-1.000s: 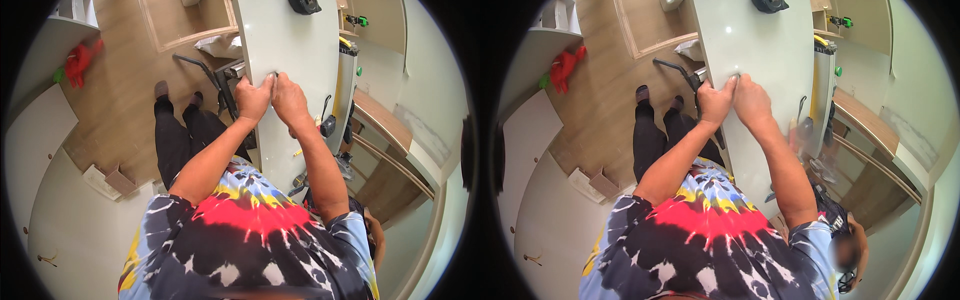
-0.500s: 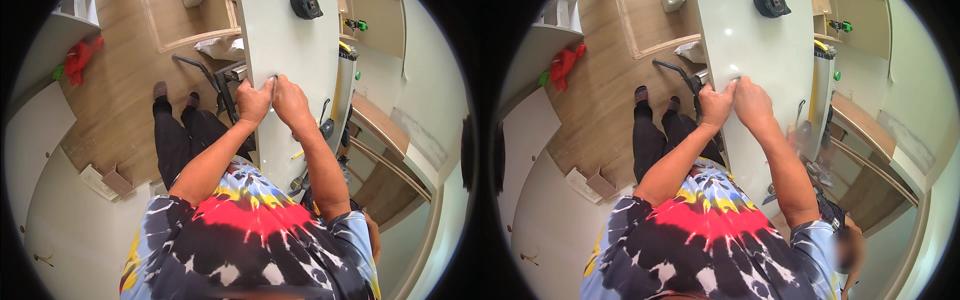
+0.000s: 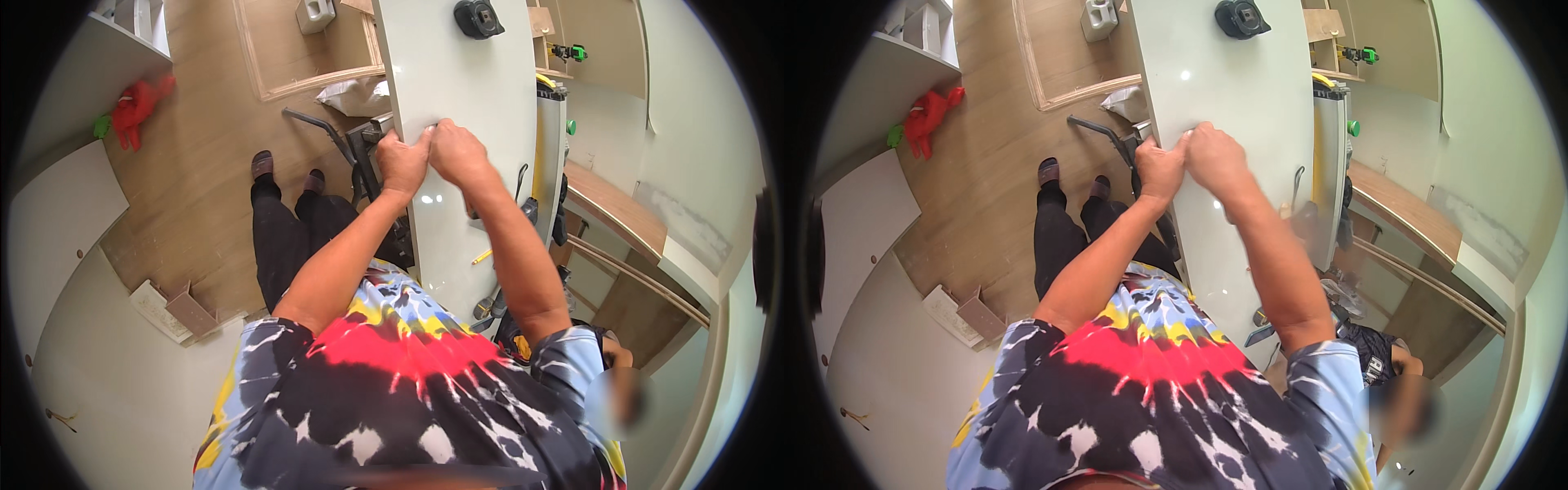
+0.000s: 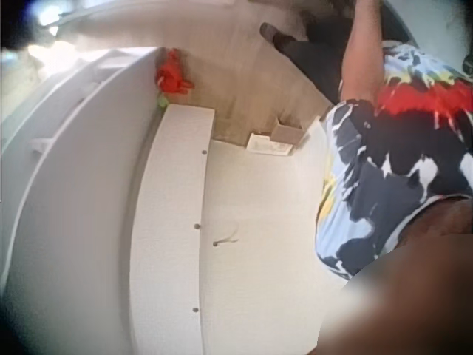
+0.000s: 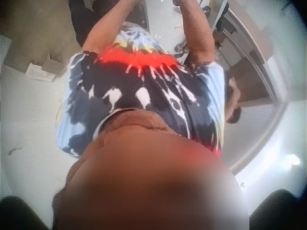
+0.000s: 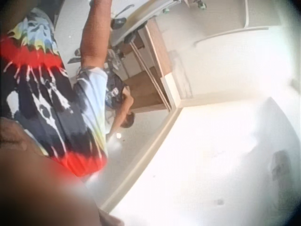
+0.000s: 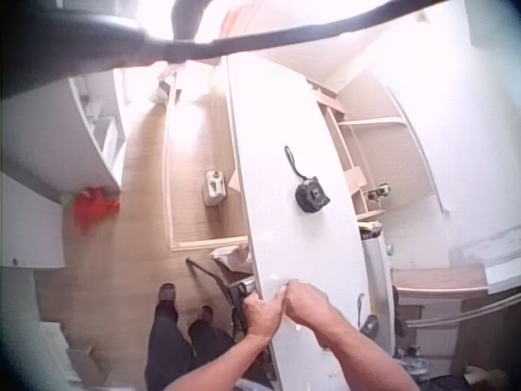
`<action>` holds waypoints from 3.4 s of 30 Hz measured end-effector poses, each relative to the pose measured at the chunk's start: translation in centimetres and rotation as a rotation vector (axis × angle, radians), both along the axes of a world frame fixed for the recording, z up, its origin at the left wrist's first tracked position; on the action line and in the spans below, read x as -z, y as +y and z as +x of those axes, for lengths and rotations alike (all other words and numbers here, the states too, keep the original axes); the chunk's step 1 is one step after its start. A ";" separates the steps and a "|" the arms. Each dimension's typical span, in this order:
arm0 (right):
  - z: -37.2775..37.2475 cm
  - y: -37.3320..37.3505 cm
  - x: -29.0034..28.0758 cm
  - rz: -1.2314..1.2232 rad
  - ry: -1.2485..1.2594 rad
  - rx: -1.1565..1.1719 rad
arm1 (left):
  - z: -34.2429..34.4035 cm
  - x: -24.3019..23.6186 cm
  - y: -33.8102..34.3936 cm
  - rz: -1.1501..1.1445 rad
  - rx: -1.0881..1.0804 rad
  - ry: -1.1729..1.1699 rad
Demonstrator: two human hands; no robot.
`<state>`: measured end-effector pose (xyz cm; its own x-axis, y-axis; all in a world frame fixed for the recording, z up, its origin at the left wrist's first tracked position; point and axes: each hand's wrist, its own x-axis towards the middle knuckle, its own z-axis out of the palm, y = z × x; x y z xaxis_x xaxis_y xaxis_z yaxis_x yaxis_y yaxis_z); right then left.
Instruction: The person uses a utility knife to score and cut a white laminate sheet placed on a workbench. They repeatedly score along a straight line, then snap the sheet to separate a strip. The person continues to score and remove additional strips from the sheet.
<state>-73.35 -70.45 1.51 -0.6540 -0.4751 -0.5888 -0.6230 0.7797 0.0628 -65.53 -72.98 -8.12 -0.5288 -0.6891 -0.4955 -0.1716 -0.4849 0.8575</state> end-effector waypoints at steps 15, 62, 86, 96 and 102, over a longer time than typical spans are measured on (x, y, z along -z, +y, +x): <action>5.4 5.5 0.0 -0.699 0.204 0.162 | -0.4 1.5 0.7 0.028 -0.040 0.139; 2.2 3.1 1.5 -0.173 0.130 0.230 | -1.0 0.9 0.5 0.012 -0.038 0.097; 1.9 1.6 1.2 -0.098 0.134 0.161 | -0.4 0.3 0.1 -0.003 -0.028 0.040; 1.6 2.4 1.2 -0.196 0.098 0.106 | -0.1 -0.2 -0.4 0.068 0.057 -0.007; 4.2 3.6 0.5 -0.252 0.188 0.163 | 0.0 0.1 -0.3 0.005 0.008 0.043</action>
